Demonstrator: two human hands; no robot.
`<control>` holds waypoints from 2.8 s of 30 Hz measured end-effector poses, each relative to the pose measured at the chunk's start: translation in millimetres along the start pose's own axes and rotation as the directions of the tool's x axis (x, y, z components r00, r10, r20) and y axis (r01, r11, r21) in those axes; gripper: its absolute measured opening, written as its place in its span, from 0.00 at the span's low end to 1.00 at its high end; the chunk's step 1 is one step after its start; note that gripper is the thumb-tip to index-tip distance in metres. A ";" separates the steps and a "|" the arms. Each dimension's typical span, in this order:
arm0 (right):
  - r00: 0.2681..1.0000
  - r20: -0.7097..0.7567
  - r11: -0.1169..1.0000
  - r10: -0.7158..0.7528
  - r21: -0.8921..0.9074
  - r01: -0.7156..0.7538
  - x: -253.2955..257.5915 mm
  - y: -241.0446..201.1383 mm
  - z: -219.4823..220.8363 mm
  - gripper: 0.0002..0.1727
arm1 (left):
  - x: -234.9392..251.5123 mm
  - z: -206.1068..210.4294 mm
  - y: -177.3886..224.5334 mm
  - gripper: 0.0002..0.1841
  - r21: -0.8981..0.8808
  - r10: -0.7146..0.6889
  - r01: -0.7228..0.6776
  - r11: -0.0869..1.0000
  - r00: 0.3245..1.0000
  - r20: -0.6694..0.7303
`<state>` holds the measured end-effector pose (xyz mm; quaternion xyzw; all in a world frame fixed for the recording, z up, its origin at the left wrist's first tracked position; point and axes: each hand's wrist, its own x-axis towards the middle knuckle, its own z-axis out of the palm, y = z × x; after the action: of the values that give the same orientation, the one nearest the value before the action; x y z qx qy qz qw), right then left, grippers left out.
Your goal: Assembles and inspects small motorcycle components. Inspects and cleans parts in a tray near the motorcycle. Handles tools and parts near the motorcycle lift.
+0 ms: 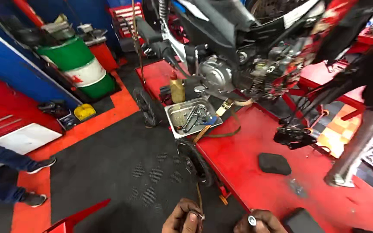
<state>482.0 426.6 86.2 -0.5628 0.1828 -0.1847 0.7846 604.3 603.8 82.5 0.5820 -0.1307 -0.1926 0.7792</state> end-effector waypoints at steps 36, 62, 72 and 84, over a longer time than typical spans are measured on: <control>0.886 -0.249 -0.287 0.391 -0.948 -0.140 493.6 196.8 105.2 0.18 | 397.8 -212.8 -48.1 0.11 0.538 -0.166 0.117 0.835 0.985 0.042; 0.775 -0.631 0.061 0.046 -0.772 -0.632 558.4 171.5 44.1 0.17 | 455.2 -250.3 -47.6 0.09 0.505 -0.245 0.188 0.843 0.968 0.048; 0.745 -0.664 0.028 0.065 -0.745 -0.666 562.4 184.5 50.9 0.17 | 462.5 -238.4 -51.2 0.09 0.471 -0.259 0.171 0.865 0.958 0.127; 0.658 -0.752 0.142 0.052 -0.646 -0.750 577.6 207.6 55.4 0.18 | 461.6 -231.2 -47.2 0.10 0.462 -0.236 0.145 0.875 0.961 0.145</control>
<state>1026.4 247.3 -140.1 -0.7450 0.6308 0.0385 0.2135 1107.8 581.3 -38.8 0.7333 -0.1897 -0.2900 0.5849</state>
